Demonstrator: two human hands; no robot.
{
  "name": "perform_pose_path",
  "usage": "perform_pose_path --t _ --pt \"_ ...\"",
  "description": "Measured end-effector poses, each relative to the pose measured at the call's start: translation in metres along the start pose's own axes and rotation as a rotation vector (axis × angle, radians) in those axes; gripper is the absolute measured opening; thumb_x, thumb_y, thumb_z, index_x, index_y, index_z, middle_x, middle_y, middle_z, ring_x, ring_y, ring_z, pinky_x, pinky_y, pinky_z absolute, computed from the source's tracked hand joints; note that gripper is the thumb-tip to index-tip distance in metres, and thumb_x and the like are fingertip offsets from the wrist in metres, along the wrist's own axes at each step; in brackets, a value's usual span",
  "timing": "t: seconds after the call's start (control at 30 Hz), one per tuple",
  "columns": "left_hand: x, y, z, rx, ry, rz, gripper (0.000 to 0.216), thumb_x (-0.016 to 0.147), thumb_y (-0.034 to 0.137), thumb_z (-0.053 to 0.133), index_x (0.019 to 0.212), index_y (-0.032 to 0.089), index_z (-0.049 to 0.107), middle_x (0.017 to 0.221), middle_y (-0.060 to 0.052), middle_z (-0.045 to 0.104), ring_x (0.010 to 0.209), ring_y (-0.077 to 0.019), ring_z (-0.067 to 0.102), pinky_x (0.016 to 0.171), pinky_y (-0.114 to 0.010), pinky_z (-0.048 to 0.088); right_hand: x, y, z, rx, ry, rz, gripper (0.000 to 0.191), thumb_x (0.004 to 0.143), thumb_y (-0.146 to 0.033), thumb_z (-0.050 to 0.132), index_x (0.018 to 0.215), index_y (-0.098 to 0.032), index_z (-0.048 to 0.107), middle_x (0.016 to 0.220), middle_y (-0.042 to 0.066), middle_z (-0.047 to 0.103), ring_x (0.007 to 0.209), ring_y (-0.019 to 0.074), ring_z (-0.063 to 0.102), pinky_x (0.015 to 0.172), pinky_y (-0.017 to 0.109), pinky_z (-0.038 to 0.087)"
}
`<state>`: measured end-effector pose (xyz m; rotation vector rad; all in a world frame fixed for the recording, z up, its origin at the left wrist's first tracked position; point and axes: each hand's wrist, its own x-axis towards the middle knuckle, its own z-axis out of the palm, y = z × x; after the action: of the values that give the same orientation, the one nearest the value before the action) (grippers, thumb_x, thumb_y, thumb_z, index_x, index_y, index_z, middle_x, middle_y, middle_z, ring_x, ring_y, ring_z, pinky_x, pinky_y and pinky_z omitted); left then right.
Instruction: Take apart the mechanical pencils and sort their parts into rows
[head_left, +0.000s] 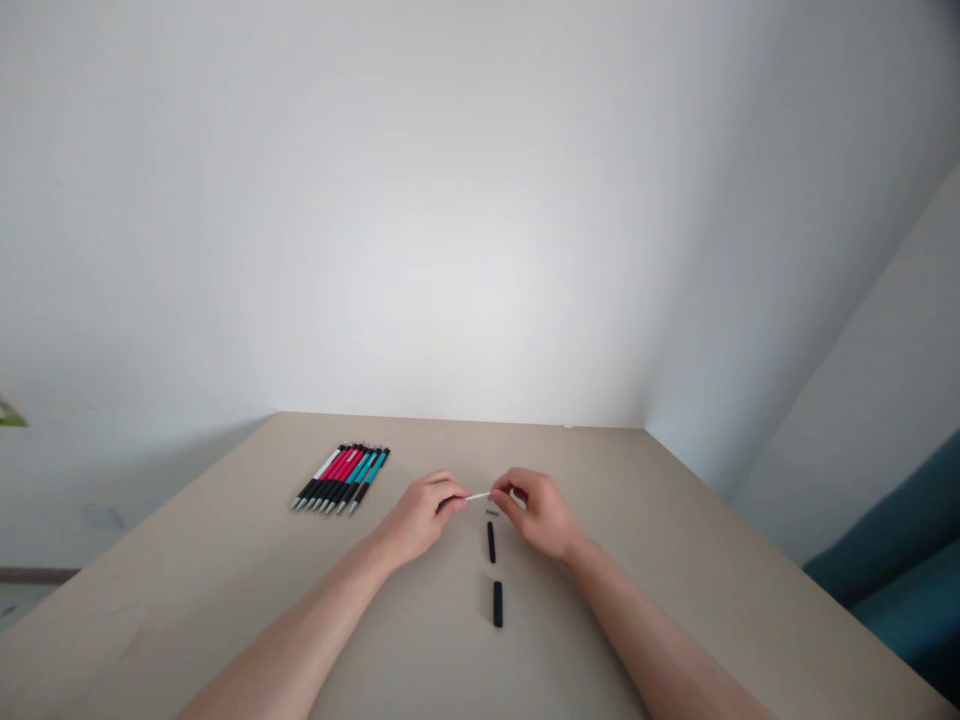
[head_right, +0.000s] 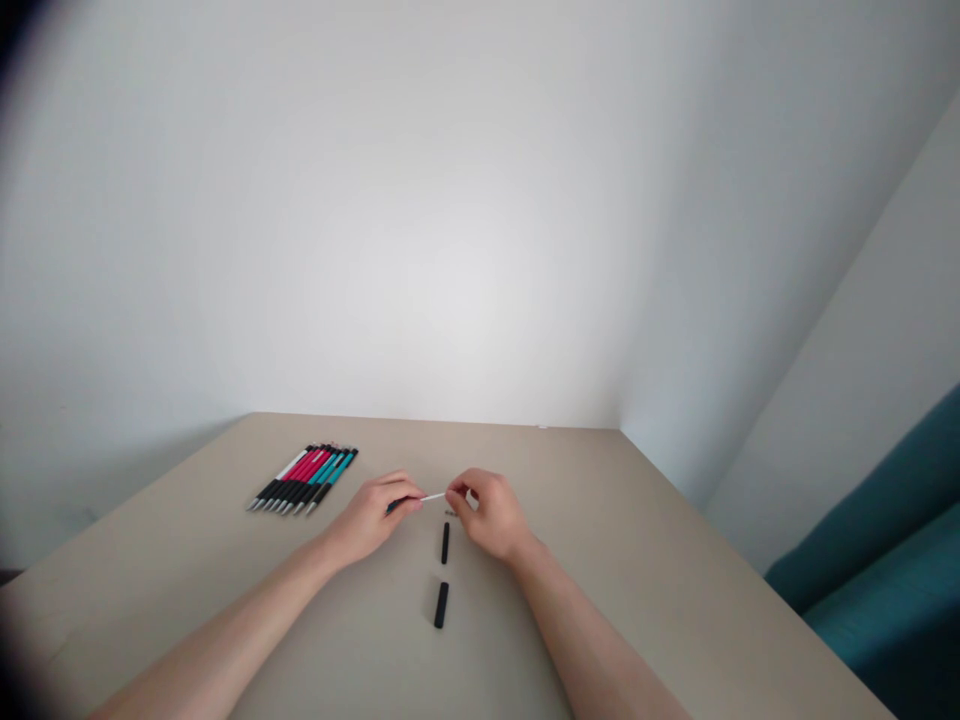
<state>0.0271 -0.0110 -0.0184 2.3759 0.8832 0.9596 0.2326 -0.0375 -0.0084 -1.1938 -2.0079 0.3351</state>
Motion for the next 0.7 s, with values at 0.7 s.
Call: perform_pose_path --t 0.7 --pt "-0.0004 0.0006 0.0004 0.066 0.079 0.029 0.022 0.09 0.022 0.046 0.08 0.017 0.064 0.076 -0.002 0.059 0.073 -0.0131 0.054 0.067 -0.023 0.04 -0.0009 0.0047 -0.0044 -0.107 -0.023 -0.025 0.011 0.079 -0.023 0.061 0.076 -0.02 0.071 0.075 0.004 0.059 0.076 0.0164 0.053 0.07 0.028 0.04"
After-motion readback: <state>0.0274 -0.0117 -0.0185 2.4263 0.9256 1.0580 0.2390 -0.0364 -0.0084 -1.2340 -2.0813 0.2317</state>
